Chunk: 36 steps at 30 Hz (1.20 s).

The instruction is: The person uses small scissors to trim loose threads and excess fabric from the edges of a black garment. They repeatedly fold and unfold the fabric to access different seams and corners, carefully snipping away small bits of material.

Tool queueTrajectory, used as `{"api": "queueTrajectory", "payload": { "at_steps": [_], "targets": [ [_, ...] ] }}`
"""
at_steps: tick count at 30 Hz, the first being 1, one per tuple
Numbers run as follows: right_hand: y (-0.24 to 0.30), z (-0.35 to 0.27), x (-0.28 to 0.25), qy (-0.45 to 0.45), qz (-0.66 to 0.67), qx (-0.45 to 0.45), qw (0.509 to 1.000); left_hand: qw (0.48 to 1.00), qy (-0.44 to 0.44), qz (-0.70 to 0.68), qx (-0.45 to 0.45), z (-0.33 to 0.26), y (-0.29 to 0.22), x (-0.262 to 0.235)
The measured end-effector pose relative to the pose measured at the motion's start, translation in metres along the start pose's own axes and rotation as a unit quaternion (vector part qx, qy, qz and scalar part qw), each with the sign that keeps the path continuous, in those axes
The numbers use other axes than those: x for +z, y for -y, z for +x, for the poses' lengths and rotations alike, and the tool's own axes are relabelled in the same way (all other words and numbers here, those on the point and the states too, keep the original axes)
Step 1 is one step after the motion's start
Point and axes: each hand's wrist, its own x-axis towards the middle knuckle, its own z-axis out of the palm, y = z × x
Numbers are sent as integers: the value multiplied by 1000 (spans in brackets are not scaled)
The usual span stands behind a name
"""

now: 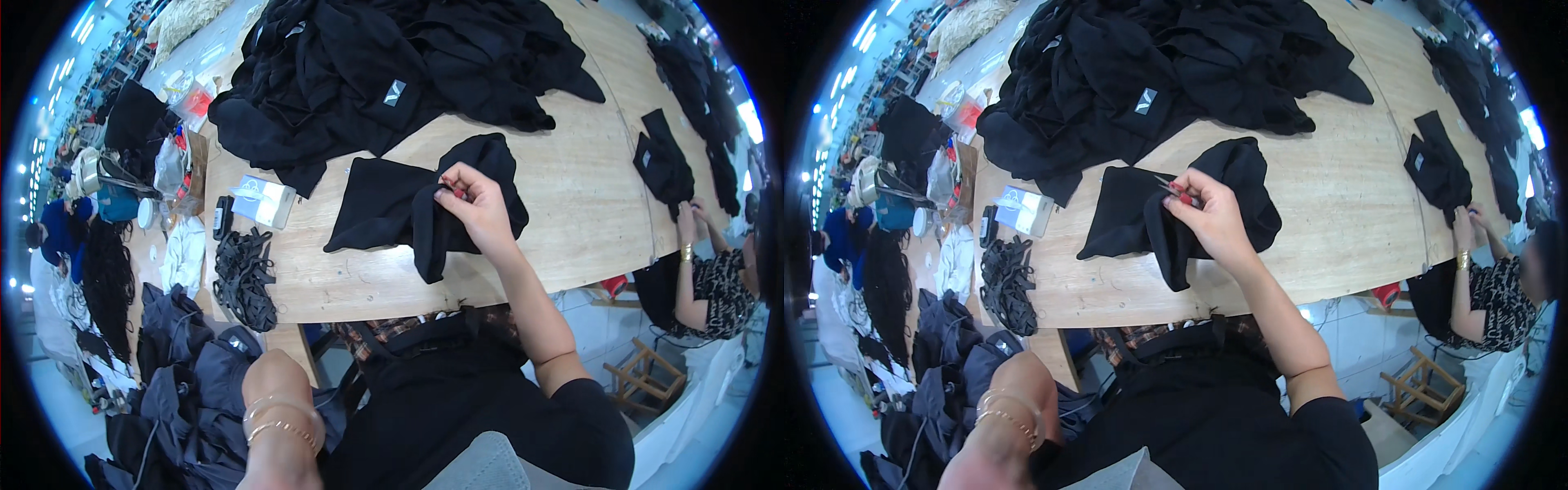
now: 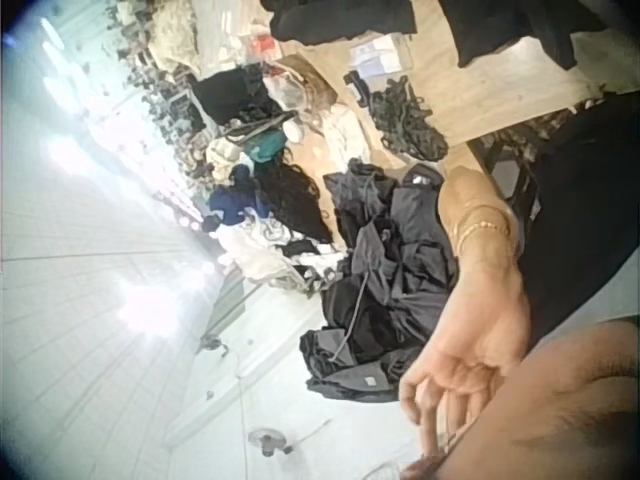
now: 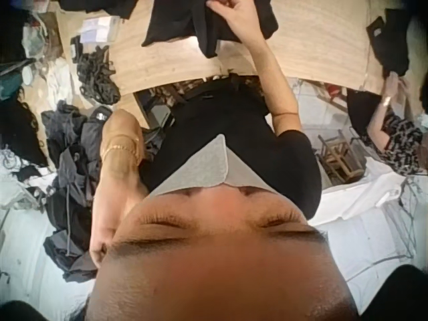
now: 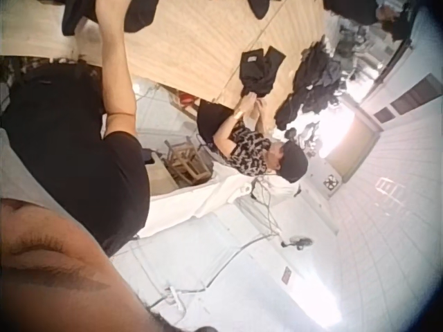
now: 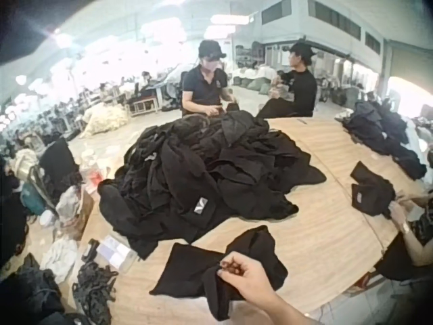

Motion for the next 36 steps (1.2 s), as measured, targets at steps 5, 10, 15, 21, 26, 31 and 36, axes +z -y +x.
{"api": "queueTrajectory", "payload": {
  "at_steps": [5,10,15,21,26,31,36],
  "targets": [
    [7,7,3,-7,25,-23,999,925,-86,-157,-334,-51,19,-21],
    [14,11,8,2,-26,-28,999,561,279,-168,-761,-140,-44,92],
    [21,9,14,24,-39,-13,999,565,255,-111,-777,-178,-63,119],
    [18,14,-6,83,11,30,996,459,242,-246,-819,-187,-27,95],
    [20,25,-2,114,3,54,992,254,264,-323,-873,-183,-14,81],
    [16,22,6,73,-105,-46,991,251,173,-330,-894,-197,-21,84],
    [32,13,1,144,-87,-66,984,267,175,-320,-892,-195,-19,83]
  ]
}}
